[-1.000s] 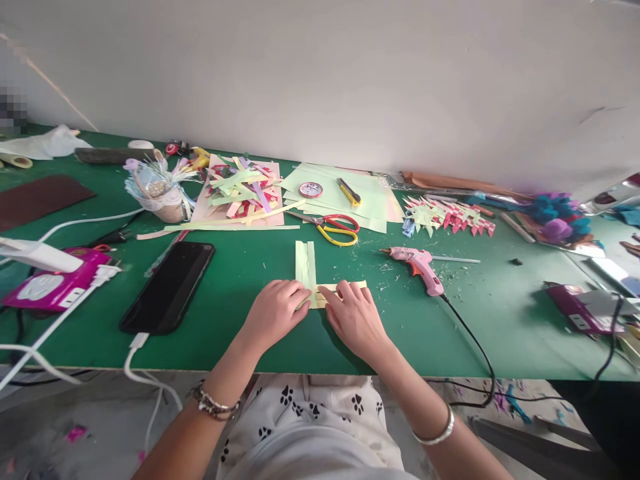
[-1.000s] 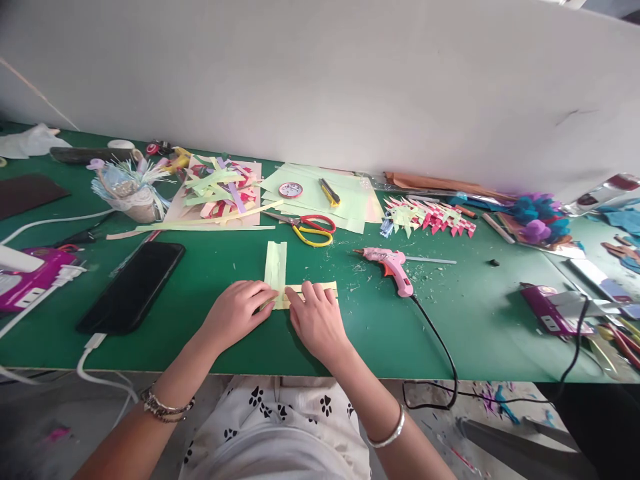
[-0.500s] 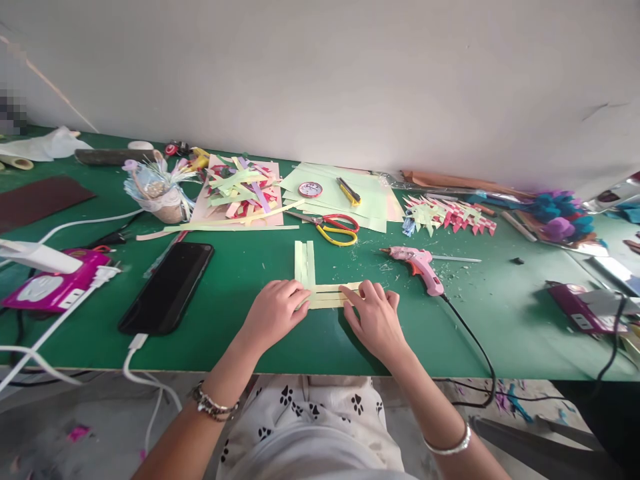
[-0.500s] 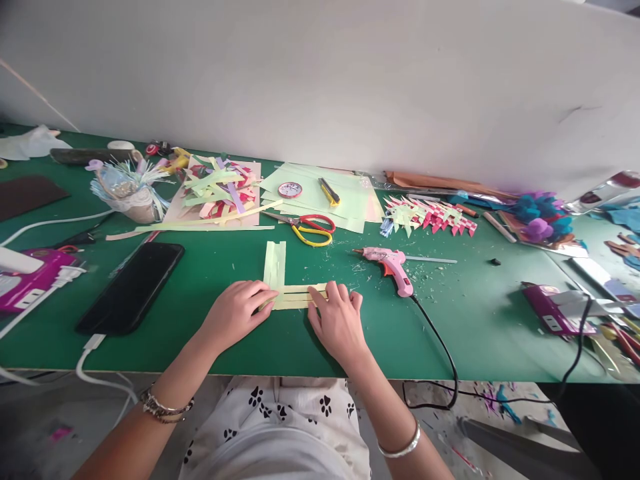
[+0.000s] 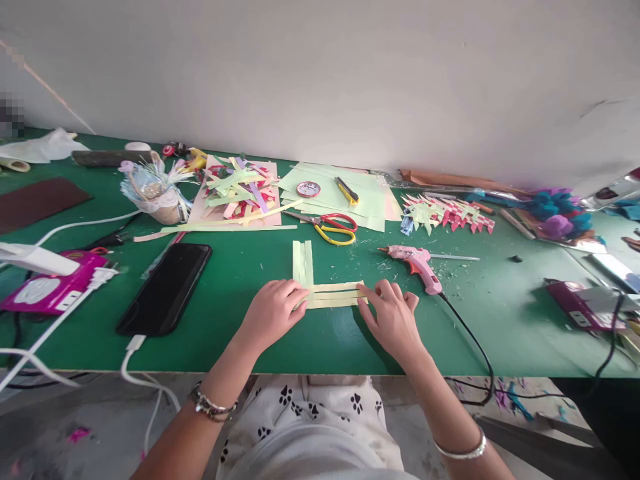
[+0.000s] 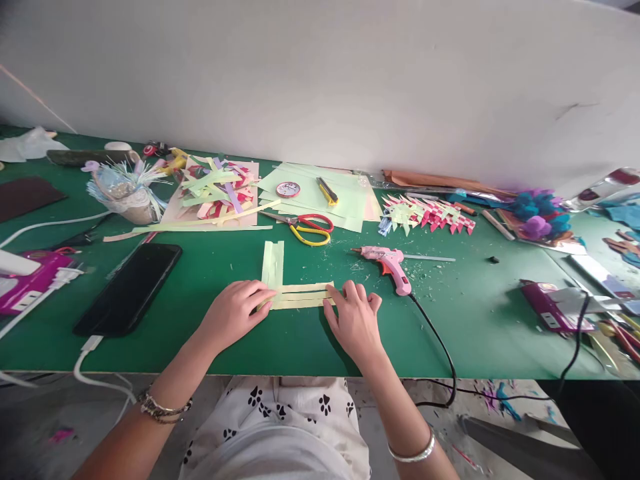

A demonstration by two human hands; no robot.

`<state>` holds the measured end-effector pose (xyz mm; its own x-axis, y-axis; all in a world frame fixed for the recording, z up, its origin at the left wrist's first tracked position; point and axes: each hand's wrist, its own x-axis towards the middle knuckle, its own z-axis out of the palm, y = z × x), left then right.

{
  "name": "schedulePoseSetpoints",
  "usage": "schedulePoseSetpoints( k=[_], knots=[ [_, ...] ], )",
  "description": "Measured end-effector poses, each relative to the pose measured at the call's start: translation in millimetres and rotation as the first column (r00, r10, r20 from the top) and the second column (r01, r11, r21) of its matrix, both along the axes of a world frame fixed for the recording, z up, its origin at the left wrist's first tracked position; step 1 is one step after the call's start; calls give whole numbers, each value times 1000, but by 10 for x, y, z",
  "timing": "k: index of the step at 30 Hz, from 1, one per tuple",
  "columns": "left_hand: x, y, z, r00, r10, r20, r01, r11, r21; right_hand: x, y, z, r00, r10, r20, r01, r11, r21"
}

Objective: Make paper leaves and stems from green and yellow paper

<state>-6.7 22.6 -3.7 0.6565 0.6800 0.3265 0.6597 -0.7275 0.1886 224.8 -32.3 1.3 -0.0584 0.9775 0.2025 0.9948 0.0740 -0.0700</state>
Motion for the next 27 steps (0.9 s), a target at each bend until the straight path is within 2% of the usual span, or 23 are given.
schedulePoseSetpoints(
  k=[10,15,21,27],
  knots=[
    [-9,8,-28,1000,8,-1,-8,999,-32,-73,12,-13,998,-55,-25,55,998,33],
    [-10,6,-32,1000,7,1,-7,999,-38,-94,76,28,989,-70,-129,80,994,79],
    [-7,-9,4,1000,3,2,-3,1000,-21,-38,111,69,976,-32,-215,45,997,55],
    [27,-110,34,995,101,6,-101,993,54,-76,76,88,964,-35,-264,49,998,46]
  ],
)
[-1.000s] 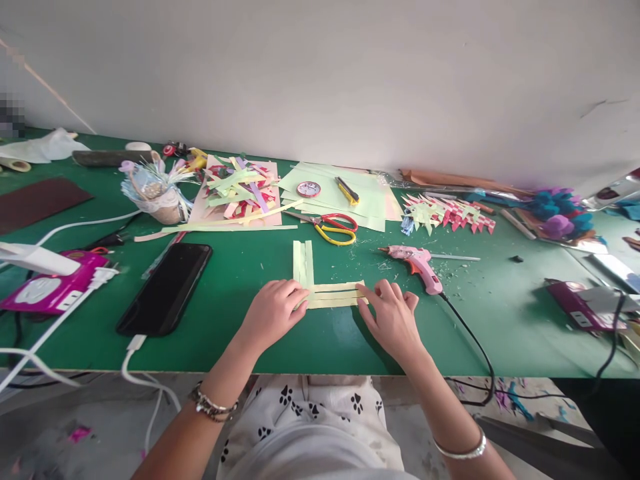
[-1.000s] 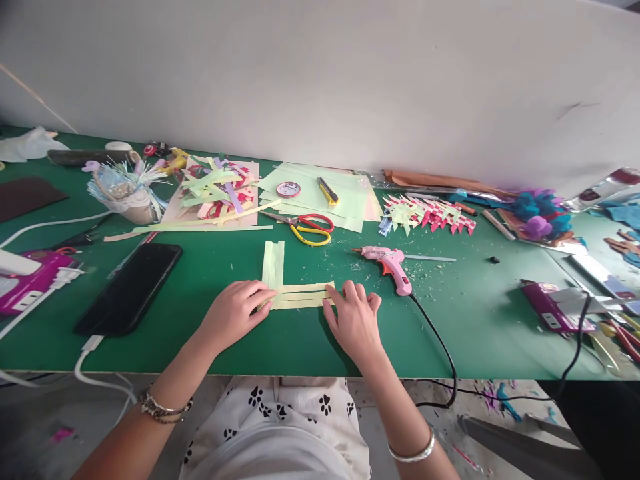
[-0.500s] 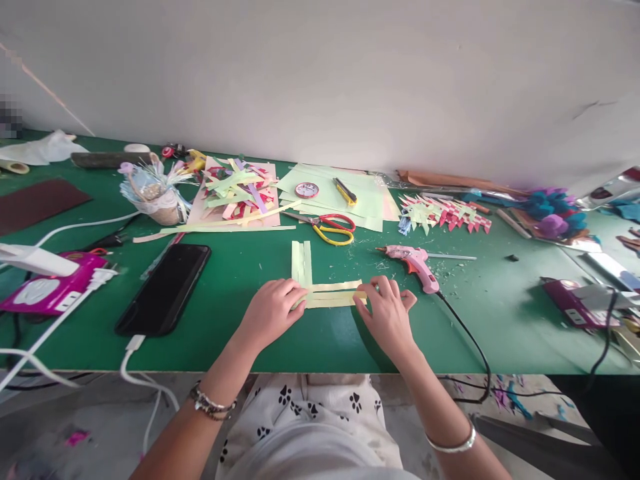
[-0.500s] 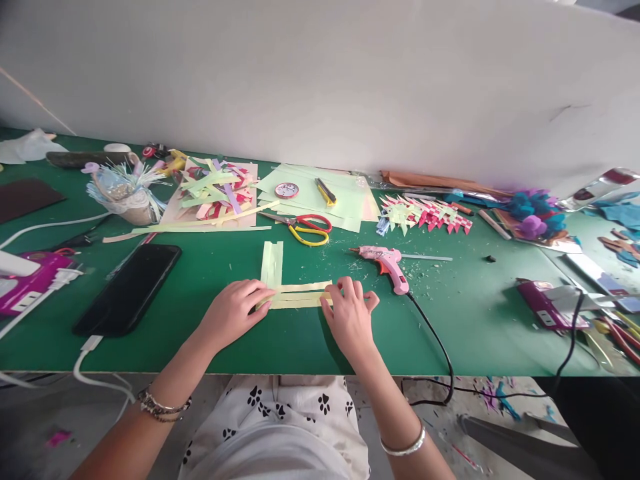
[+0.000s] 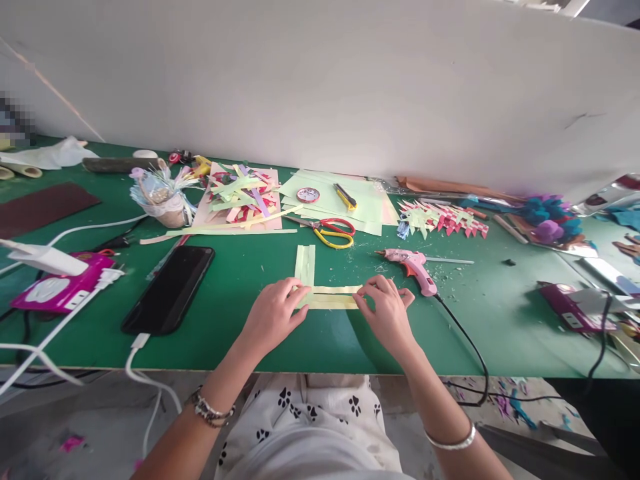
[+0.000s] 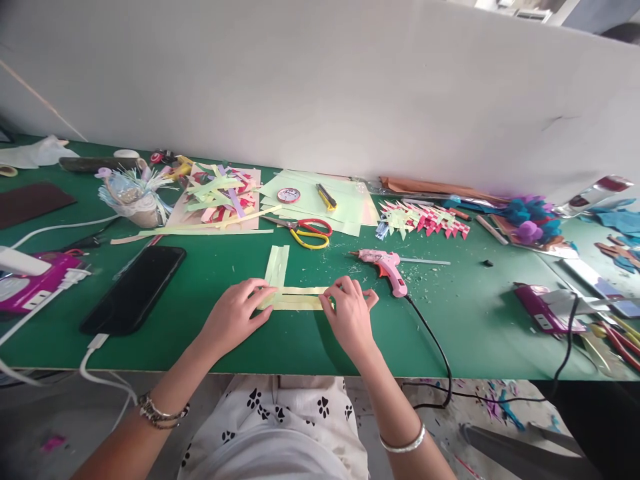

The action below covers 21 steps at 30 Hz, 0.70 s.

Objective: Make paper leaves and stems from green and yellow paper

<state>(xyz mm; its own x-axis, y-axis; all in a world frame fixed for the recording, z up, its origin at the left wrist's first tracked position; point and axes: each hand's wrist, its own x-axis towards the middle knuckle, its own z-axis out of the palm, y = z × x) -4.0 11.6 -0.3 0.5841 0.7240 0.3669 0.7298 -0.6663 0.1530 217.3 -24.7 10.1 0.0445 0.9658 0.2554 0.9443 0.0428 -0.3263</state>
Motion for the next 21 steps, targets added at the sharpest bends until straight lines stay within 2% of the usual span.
schedulePoseSetpoints(
  k=[5,8,11,14,16,18,21],
  knots=[
    [24,-100,-31,970,244,-1,-244,968,-56,-86,-127,12,998,11,-56,-13,999,-42],
    [35,-118,-27,952,306,-24,-306,947,-93,-96,-174,48,996,2,-88,-5,999,-32],
    [53,-118,-1,952,305,20,-295,934,-199,-99,-176,130,988,13,-151,-24,997,-71],
    [68,-96,19,916,372,153,-292,876,-384,-117,-175,240,977,25,-214,-49,993,-105],
    [72,-66,25,855,441,272,-255,815,-521,-130,-189,307,970,29,-242,-54,994,-97],
    [74,-29,34,776,494,393,-164,759,-630,-133,-216,357,964,32,-265,-56,995,-81],
    [90,21,78,673,522,523,-9,713,-701,-118,-266,401,956,25,-291,-46,997,-65]
  ],
)
